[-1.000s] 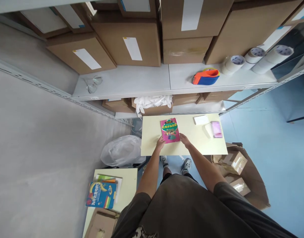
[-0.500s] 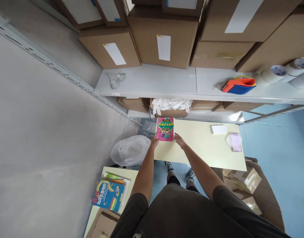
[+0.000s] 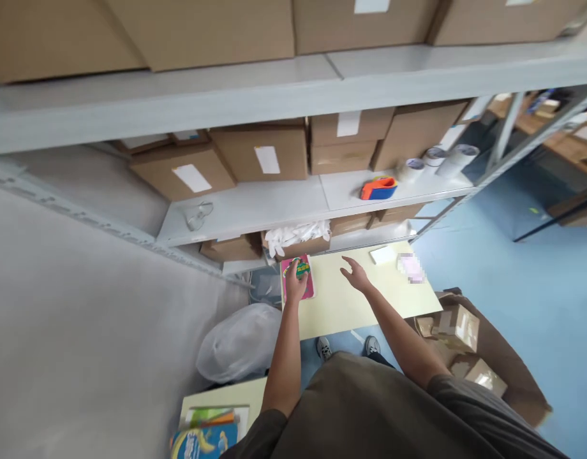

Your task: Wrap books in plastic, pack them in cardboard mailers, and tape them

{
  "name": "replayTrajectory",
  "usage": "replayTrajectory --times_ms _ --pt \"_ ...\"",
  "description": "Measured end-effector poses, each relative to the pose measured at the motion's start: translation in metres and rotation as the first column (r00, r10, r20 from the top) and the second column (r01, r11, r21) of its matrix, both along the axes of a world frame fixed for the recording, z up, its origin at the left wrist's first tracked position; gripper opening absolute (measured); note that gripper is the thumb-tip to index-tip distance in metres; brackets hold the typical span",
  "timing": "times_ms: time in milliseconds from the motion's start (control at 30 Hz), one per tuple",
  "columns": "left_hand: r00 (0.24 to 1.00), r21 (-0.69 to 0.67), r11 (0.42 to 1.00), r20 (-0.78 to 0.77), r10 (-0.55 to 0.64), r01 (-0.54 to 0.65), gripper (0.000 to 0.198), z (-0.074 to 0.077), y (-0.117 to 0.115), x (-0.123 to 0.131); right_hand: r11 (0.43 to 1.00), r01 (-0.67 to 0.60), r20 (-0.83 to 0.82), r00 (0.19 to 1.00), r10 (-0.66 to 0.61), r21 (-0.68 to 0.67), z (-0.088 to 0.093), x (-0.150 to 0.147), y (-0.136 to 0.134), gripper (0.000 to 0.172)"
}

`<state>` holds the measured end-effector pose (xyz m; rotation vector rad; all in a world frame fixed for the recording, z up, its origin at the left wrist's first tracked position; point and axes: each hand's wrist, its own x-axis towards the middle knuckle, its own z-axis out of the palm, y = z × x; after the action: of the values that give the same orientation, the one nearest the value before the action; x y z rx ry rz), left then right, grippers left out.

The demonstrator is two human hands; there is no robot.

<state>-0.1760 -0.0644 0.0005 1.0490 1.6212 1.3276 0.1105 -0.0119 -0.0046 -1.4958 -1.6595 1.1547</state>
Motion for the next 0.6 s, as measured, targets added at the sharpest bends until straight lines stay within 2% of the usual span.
replayTrajectory --times_ms 133,233,333,467,600 --pt "0.988 0.080 0.988 -0.088 -0.126 0.133 0.070 0.038 0.037 0.054 0.979 0.106 0.013 0.994 -0.110 0.177 0.033 0.065 0.004 0.061" --pt "0.975 0.157 0.967 -0.126 -0.182 0.200 0.070 0.064 0.064 0.099 0.958 0.185 -0.001 0.982 -0.189 0.217 0.054 0.111 0.013 0.062" --pt "0.965 0.179 0.956 -0.164 -0.205 0.234 0.072 0.083 0.089 0.145 0.944 0.210 -0.023 0.977 -0.212 0.255 0.071 0.150 0.033 0.061" --pt "0.957 0.186 0.952 -0.203 -0.206 0.244 0.071 0.097 0.118 0.194 0.924 0.175 -0.052 0.985 -0.167 0.341 0.087 0.187 0.078 0.061" --pt "0.956 0.192 0.961 -0.255 -0.148 0.200 0.069 0.097 0.137 0.224 0.905 0.054 0.012 0.998 -0.065 0.423 0.099 0.202 0.137 0.063"
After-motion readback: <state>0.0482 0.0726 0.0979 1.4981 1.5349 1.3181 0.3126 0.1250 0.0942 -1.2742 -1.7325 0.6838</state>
